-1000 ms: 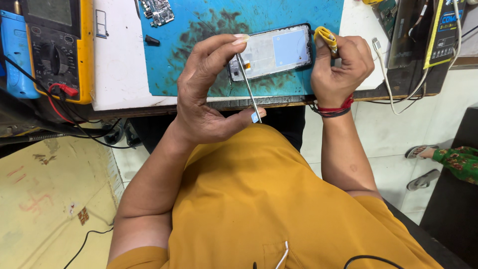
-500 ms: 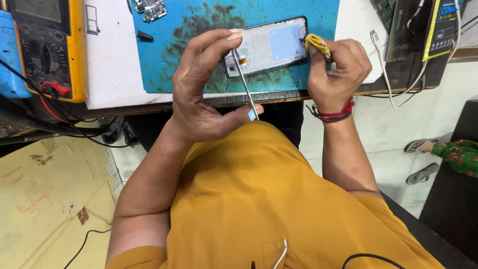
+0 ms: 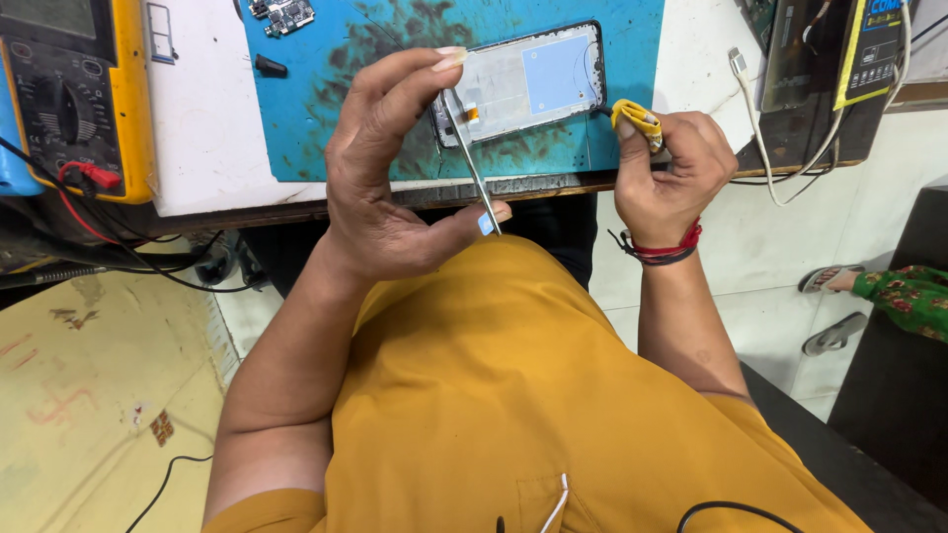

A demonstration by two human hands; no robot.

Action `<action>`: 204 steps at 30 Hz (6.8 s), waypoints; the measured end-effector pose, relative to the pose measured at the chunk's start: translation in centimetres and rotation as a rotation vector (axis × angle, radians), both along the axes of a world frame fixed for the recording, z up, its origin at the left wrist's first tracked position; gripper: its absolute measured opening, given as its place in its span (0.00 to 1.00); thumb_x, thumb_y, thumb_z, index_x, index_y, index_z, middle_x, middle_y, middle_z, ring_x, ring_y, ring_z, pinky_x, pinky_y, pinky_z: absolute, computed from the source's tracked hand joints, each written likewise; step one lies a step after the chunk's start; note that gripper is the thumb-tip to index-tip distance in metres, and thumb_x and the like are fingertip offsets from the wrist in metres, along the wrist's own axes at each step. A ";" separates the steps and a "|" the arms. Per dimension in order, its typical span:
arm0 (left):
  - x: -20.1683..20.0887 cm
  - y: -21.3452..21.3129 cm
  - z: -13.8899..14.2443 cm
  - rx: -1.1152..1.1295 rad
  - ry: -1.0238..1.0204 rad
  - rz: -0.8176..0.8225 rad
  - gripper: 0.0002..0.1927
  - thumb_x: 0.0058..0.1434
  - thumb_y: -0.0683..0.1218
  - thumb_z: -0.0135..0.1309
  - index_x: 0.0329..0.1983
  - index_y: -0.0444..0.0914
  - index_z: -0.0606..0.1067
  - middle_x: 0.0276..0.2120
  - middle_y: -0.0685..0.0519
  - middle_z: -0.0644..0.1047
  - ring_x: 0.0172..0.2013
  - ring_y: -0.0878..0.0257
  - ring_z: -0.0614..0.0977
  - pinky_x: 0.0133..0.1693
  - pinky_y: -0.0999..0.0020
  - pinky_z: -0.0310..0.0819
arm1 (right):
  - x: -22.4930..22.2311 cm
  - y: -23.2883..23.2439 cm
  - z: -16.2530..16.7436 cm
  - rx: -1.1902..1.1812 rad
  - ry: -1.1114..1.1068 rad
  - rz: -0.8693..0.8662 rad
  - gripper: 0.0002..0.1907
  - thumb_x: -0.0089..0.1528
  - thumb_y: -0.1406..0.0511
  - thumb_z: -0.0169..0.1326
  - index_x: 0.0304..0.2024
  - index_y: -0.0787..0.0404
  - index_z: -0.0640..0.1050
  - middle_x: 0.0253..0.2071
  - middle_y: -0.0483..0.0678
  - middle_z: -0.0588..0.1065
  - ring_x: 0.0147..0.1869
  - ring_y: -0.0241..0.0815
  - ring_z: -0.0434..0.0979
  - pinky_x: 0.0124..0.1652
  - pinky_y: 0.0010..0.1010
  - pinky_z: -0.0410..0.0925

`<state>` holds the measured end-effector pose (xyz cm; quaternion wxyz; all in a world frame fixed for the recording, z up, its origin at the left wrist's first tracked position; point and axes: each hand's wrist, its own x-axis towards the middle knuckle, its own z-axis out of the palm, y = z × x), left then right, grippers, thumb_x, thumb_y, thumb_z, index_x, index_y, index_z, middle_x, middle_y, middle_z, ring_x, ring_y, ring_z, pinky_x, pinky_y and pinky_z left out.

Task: The person disassembles a smartphone on a repair bench, prying the back cover off with a yellow pry tool and removing internal components. They then wrap rubber bands around the phone body and later solder the exposed motherboard with a soldering iron while holding it with tweezers.

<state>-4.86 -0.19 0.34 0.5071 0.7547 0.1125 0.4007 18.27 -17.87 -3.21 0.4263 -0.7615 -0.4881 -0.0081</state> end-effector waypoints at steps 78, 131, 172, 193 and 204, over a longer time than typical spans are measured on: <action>0.4 0.0 0.4 0.031 0.029 0.006 0.44 0.57 0.50 0.77 0.72 0.40 0.66 0.64 0.47 0.67 0.64 0.58 0.75 0.62 0.66 0.74 | 1.3 1.3 -0.7 0.034 -0.074 -0.010 0.05 0.68 0.73 0.69 0.44 0.68 0.84 0.35 0.51 0.77 0.37 0.44 0.75 0.37 0.33 0.65; 0.7 -1.4 0.0 0.159 0.380 0.303 0.47 0.60 0.51 0.72 0.74 0.37 0.55 0.62 0.42 0.72 0.55 0.51 0.75 0.59 0.57 0.66 | 3.2 7.7 8.3 -0.445 -0.372 0.820 0.34 0.53 0.64 0.67 0.62 0.60 0.75 0.68 0.53 0.71 0.67 0.56 0.71 0.64 0.45 0.64; -4.1 -2.7 -4.5 0.391 0.803 0.267 0.39 0.70 0.71 0.55 0.76 0.46 0.69 0.76 0.40 0.53 0.73 0.49 0.56 0.72 0.42 0.39 | -0.9 13.0 7.2 -0.605 -0.415 0.932 0.35 0.50 0.65 0.66 0.62 0.61 0.76 0.69 0.55 0.71 0.68 0.58 0.70 0.63 0.46 0.65; -3.9 -2.4 -5.8 0.340 0.959 0.216 0.44 0.71 0.79 0.38 0.79 0.50 0.66 0.78 0.37 0.44 0.77 0.42 0.41 0.68 0.29 0.18 | -0.4 13.5 6.4 -0.610 -0.427 0.954 0.35 0.52 0.59 0.70 0.61 0.58 0.79 0.69 0.52 0.72 0.68 0.56 0.70 0.62 0.45 0.65; -3.9 -3.0 -4.4 0.315 0.956 0.235 0.44 0.70 0.78 0.41 0.78 0.47 0.66 0.78 0.35 0.44 0.77 0.40 0.40 0.67 0.28 0.17 | -0.8 12.3 6.5 -0.538 -0.495 0.898 0.32 0.55 0.54 0.70 0.61 0.56 0.82 0.66 0.51 0.75 0.67 0.55 0.71 0.64 0.44 0.63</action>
